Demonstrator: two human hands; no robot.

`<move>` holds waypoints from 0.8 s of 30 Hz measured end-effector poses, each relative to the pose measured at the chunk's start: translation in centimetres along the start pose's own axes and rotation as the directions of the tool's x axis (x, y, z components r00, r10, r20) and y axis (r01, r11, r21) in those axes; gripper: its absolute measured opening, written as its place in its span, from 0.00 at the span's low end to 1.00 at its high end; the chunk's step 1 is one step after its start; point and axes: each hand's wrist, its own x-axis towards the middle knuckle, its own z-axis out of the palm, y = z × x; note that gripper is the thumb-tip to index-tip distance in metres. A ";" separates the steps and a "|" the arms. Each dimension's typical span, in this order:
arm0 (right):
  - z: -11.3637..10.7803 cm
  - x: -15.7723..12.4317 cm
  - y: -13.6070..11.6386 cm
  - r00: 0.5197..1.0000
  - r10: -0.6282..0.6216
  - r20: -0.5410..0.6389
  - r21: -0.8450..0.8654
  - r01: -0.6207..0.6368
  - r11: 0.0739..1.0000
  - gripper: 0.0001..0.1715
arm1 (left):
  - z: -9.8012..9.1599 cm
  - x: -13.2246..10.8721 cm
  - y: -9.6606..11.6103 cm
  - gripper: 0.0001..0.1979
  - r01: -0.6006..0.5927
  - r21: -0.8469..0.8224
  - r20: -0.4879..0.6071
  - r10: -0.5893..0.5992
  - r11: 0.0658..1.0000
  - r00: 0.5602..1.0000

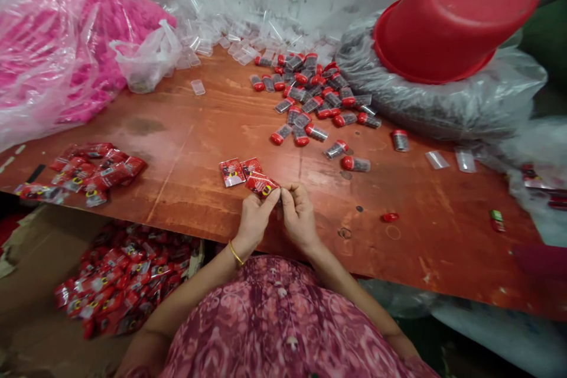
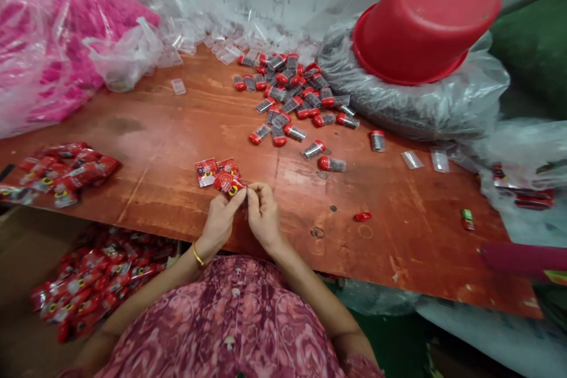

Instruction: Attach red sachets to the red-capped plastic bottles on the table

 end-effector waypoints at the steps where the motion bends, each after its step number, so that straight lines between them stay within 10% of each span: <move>1: 0.0 0.1 -0.1 1.000 -0.012 0.001 0.002 0.012 1.000 0.11 | 0.0 0.0 0.1 0.14 0.006 -0.002 0.015 -0.006 1.000 1.000; 6: -0.7 0.5 -0.4 0.967 0.001 0.253 0.162 -0.044 0.986 0.15 | -0.5 0.4 1.7 0.17 0.100 -0.124 0.045 -0.095 0.987 0.994; 17: 0.0 0.8 0.0 0.935 -0.106 0.337 -0.050 0.131 0.990 0.20 | -2.4 -0.8 2.8 0.24 0.256 0.057 0.129 -0.262 0.965 0.957; 22: -3.2 3.2 -0.4 0.930 -0.262 0.256 -0.502 0.360 0.787 0.18 | -8.5 -2.3 4.9 0.24 0.316 0.217 -0.141 -0.291 0.924 0.946; 24: -7.1 5.0 -0.4 0.959 -0.280 0.036 -0.752 0.211 0.625 0.19 | -12.9 -3.8 6.6 0.21 0.246 0.387 -0.339 -0.111 0.888 0.934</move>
